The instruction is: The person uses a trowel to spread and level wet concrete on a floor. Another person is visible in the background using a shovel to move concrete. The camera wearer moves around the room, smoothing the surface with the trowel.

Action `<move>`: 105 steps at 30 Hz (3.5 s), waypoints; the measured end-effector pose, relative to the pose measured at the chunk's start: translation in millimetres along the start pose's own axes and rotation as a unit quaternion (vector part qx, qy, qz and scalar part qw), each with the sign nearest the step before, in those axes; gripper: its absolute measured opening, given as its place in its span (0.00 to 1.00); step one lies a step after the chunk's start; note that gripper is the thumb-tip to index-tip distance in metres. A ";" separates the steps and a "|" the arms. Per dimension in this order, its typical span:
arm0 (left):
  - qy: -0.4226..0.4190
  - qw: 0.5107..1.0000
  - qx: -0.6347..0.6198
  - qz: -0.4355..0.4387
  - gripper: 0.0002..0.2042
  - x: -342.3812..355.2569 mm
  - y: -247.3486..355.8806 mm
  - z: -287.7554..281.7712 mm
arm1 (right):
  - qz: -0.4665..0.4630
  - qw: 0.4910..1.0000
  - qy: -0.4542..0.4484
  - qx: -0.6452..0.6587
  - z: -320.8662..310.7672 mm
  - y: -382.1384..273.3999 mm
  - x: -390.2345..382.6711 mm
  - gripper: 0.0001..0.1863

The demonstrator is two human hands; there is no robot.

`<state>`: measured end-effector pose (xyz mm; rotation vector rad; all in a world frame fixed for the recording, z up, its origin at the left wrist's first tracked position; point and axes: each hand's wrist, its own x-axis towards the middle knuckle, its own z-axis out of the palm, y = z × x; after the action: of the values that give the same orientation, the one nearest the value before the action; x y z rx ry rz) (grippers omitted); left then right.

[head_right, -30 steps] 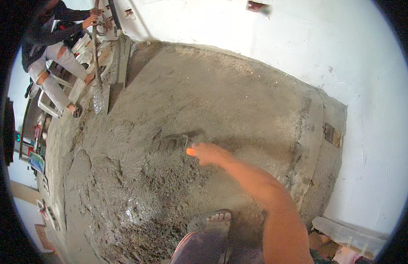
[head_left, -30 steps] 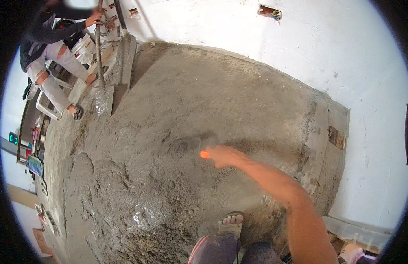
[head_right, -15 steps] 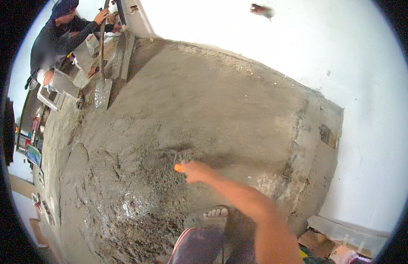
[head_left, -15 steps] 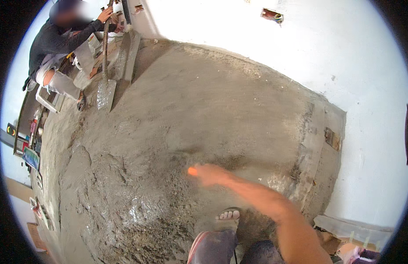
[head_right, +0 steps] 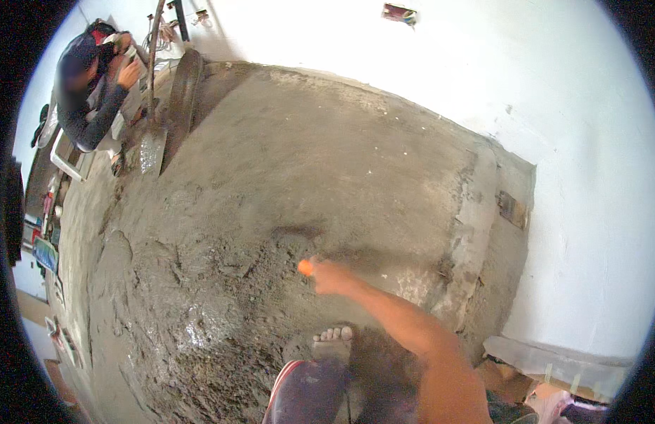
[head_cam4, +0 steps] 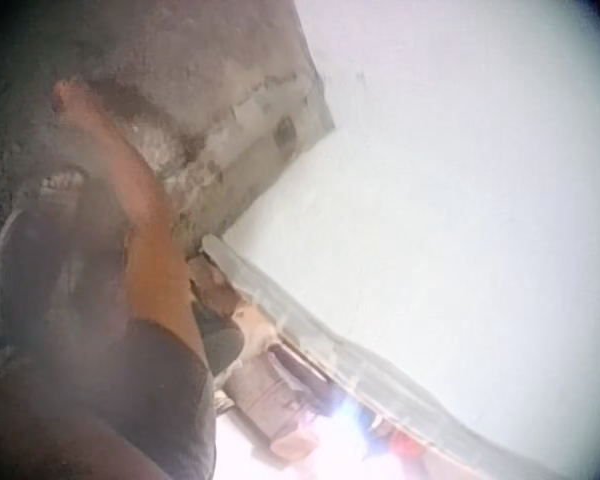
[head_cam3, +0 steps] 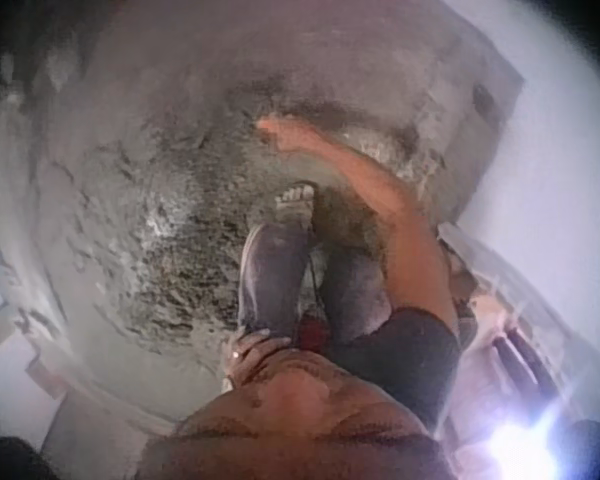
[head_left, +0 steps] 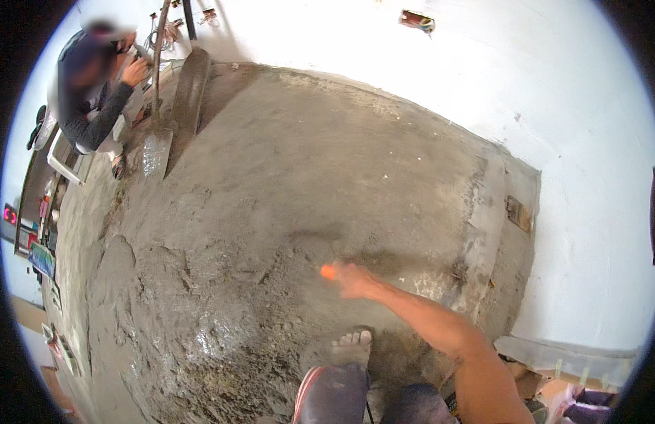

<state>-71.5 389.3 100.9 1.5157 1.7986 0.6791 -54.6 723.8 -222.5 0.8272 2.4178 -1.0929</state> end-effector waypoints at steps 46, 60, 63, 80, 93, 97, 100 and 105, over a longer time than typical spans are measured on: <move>-0.089 0.993 -0.028 0.069 0.18 -27.0 3.3 23.0 | 0.036 0.992 -0.035 0.119 138.9 -70.5 -46.7 0.30; -0.047 0.992 0.038 0.108 0.13 -27.8 -3.6 27.6 | 0.281 0.935 0.158 0.151 140.6 -8.7 -74.5 0.33; -0.077 0.992 0.004 0.097 0.13 -17.0 3.0 20.6 | 0.109 0.978 0.046 0.169 150.7 -27.3 -92.7 0.26; -0.094 0.987 0.018 0.128 0.20 -49.2 -9.8 38.8 | 0.099 0.967 0.004 0.233 165.3 -120.8 -61.4 0.29; 0.102 0.983 0.085 0.124 0.18 -71.4 -22.4 52.8 | 0.275 0.868 0.084 0.406 63.9 81.0 -149.7 0.18; 0.068 0.988 0.087 0.112 0.18 -69.8 -25.4 42.9 | 0.213 0.886 -0.023 0.411 83.4 35.2 -111.3 0.17; 0.076 0.988 0.090 0.097 0.17 -66.2 -27.7 39.5 | 0.077 0.956 -0.058 0.278 135.1 -17.7 -43.7 0.19; 0.108 0.991 0.062 0.040 0.16 -66.5 -26.5 43.8 | 0.004 0.961 -0.068 0.266 165.1 -175.4 26.7 0.18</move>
<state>-48.2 317.5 64.2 1.6571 1.9808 0.8117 -173.7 513.9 -244.1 0.8782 2.0226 -1.7731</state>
